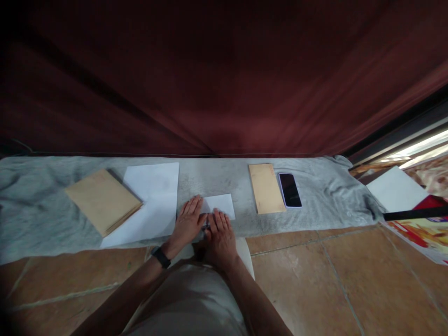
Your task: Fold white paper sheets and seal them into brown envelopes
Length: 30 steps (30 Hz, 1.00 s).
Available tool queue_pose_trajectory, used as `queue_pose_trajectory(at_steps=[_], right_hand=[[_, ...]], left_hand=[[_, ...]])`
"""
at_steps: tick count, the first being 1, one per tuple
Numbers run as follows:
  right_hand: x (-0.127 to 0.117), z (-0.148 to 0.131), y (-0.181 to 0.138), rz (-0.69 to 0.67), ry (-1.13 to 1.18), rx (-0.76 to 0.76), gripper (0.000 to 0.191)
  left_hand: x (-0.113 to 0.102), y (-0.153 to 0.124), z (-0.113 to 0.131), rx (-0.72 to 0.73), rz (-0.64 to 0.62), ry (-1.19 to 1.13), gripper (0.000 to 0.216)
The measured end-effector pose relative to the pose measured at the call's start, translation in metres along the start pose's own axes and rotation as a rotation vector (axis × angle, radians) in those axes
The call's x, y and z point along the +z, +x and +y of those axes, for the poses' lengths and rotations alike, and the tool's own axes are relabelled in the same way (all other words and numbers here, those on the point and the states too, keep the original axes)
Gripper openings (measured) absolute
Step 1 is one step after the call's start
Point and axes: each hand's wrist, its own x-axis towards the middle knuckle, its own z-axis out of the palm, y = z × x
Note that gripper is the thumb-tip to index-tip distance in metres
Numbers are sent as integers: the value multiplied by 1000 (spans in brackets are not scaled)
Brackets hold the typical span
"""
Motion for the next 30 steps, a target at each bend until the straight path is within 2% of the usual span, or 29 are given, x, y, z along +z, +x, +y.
queue_pose_trajectory(at_steps=[7, 14, 21, 26, 28, 30], right_hand=[[-3, 11, -2, -3, -20, 40, 54], [-5, 10, -2, 1, -17, 55, 58], [-16, 10, 4, 25, 71, 3, 64], [-29, 9, 11, 39, 145, -11, 76], [-33, 9, 14, 68, 257, 24, 71], [-35, 10, 17, 108, 445, 138, 57]], left_hand=[[-15, 27, -2, -97, -37, -130, 44], [-28, 51, -9, -318, -105, -557, 10], [-49, 43, -8, -397, -179, -852, 15], [-82, 37, 5, -558, -175, -1321, 22], [-91, 37, 9, -594, -177, -1451, 26], [-94, 38, 11, -591, -202, -1539, 31]])
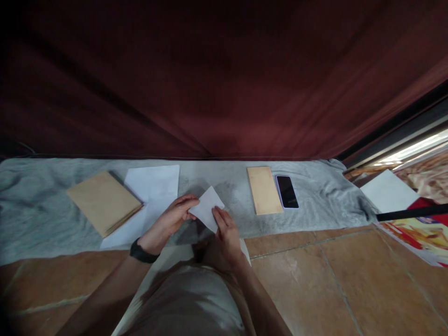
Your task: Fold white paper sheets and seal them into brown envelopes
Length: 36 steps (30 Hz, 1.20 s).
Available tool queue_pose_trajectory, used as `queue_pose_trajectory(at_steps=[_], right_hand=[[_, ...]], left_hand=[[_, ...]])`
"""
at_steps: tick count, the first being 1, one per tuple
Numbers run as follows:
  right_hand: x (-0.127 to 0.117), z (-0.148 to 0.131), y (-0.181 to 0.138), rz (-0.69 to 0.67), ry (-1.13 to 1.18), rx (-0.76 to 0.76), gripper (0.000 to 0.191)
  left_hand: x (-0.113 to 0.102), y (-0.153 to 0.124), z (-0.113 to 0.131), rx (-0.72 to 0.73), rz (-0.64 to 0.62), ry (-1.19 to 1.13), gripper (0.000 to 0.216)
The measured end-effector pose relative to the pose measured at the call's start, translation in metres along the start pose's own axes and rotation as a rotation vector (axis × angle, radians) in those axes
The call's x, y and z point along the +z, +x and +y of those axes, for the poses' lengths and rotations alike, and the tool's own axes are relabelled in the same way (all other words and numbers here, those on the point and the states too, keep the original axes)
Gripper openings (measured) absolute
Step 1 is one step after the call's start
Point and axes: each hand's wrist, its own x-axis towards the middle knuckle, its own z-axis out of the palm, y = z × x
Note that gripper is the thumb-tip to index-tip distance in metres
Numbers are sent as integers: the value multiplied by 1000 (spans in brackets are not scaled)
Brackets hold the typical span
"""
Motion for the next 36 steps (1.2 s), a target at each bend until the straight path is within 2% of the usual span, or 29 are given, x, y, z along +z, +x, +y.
queue_pose_trajectory(at_steps=[2, 5, 7, 9, 12, 15, 19, 23, 26, 30, 33, 36], right_hand=[[0, -1, 5, 92, 235, 209, 41], [2, -3, 13, 225, 658, 529, 41], [4, -5, 17, 276, 941, 654, 40], [8, -5, 17, 295, 1141, 733, 36], [12, -4, 12, 275, 1230, 802, 34], [12, 3, 6, 284, 1199, 816, 33], [4, 21, 4, 366, 1074, 829, 39], [-4, 40, 3, 355, 866, 791, 44], [-8, 46, 2, 279, 668, 718, 43], [-12, 45, 2, 181, 339, 601, 41], [-13, 44, 5, 158, 143, 545, 39], [-12, 44, 6, 133, 50, 508, 38]], left_hand=[[0, 3, -4, 9, -1, -61, 38], [-5, 11, -22, 85, 196, -54, 43], [-8, 16, -37, 100, 296, -23, 46], [-10, 18, -51, 59, 249, -17, 48], [-9, 19, -65, 30, 132, -9, 46], [-9, 22, -71, 53, 114, 2, 46], [-15, 31, -76, 85, 73, 71, 46], [-20, 40, -79, 155, 112, 332, 41], [-19, 42, -79, 189, 198, 527, 45], [-14, 39, -75, 218, 290, 898, 52], [-11, 34, -74, 215, 302, 1034, 56], [-7, 28, -75, 250, 299, 1174, 58]])
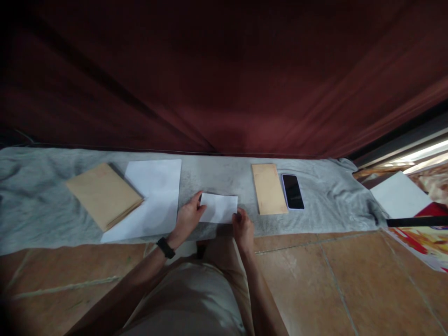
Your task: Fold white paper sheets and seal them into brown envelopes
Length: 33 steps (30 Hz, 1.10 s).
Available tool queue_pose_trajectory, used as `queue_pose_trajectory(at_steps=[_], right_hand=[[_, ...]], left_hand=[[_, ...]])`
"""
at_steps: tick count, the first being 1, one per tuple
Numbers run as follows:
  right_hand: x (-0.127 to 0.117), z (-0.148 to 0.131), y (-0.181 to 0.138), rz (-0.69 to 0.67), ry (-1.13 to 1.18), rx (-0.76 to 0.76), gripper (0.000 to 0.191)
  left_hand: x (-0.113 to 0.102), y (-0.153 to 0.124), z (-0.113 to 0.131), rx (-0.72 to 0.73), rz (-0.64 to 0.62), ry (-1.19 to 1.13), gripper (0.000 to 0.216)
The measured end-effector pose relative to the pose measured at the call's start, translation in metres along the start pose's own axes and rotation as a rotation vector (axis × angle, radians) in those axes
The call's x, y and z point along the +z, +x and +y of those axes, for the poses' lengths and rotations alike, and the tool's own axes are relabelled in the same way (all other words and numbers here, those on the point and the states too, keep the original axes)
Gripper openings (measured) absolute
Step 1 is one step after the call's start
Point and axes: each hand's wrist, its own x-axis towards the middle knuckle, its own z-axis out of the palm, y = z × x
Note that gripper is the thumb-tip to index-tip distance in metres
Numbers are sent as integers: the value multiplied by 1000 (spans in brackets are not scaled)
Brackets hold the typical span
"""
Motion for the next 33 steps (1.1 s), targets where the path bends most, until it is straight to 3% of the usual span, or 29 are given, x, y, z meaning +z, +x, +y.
queue_pose_trajectory(at_steps=[9, 15, 19, 22, 27, 33], right_hand=[[0, 3, 0, -4, -45, -43, 38], [1, 4, 1, 5, -85, -56, 37], [0, 1, 0, 12, -215, -83, 36], [-1, 1, -3, 33, -306, -111, 36], [3, -1, -5, 124, -347, -281, 38], [28, -9, 0, -42, -202, -520, 43]], left_hand=[[3, -14, 6, 178, 63, 260, 40], [9, -26, 6, 333, 70, 295, 41], [17, -37, 5, 519, 9, 260, 46], [21, -44, 3, 560, -20, 261, 53], [22, -47, 2, 565, -47, 308, 60], [23, -47, 2, 593, -43, 379, 69]])
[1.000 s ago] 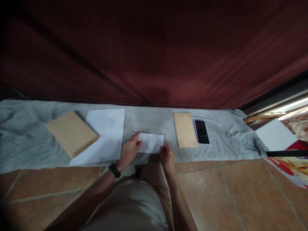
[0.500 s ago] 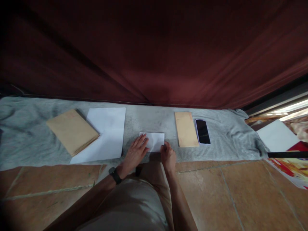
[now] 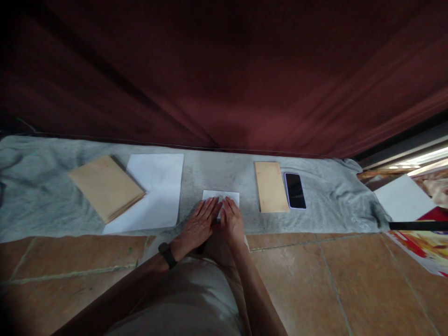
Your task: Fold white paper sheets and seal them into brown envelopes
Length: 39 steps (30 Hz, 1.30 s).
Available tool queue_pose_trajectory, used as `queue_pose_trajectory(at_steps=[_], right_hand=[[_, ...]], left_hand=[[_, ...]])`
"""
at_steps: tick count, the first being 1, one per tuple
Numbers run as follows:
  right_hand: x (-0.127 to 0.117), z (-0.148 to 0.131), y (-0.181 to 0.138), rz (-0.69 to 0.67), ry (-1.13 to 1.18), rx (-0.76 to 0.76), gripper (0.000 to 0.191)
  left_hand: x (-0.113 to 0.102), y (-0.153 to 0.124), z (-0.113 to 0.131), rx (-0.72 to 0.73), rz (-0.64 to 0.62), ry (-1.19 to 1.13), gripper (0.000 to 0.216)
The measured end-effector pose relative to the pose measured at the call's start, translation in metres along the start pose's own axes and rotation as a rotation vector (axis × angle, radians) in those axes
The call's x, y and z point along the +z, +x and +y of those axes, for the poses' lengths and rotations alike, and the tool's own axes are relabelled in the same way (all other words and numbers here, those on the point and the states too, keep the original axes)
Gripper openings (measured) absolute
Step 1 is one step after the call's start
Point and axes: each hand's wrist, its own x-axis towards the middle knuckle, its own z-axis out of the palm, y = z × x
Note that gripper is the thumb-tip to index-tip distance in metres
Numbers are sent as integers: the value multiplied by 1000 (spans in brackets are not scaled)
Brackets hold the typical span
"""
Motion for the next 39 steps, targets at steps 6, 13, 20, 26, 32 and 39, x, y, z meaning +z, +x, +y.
queue_pose_trajectory(at_steps=[6, 13, 20, 26, 32, 39], right_hand=[[14, 1, 0, -113, -144, -122, 45], [11, 1, -1, -114, -333, -58, 47], [15, -3, -3, -93, -430, -27, 48], [19, -2, -4, -53, -452, -38, 49], [21, -2, -5, -33, -447, -40, 49], [21, -4, -4, -48, -450, -15, 50]], left_hand=[[4, -6, 2, 20, 6, 58, 66], [11, -17, 0, -21, 51, 54, 68], [10, -21, -1, -123, 92, 39, 62], [8, 8, -3, -164, 80, 12, 57], [7, 20, -9, -187, 82, 22, 58], [9, 15, -8, -261, 103, 33, 62]])
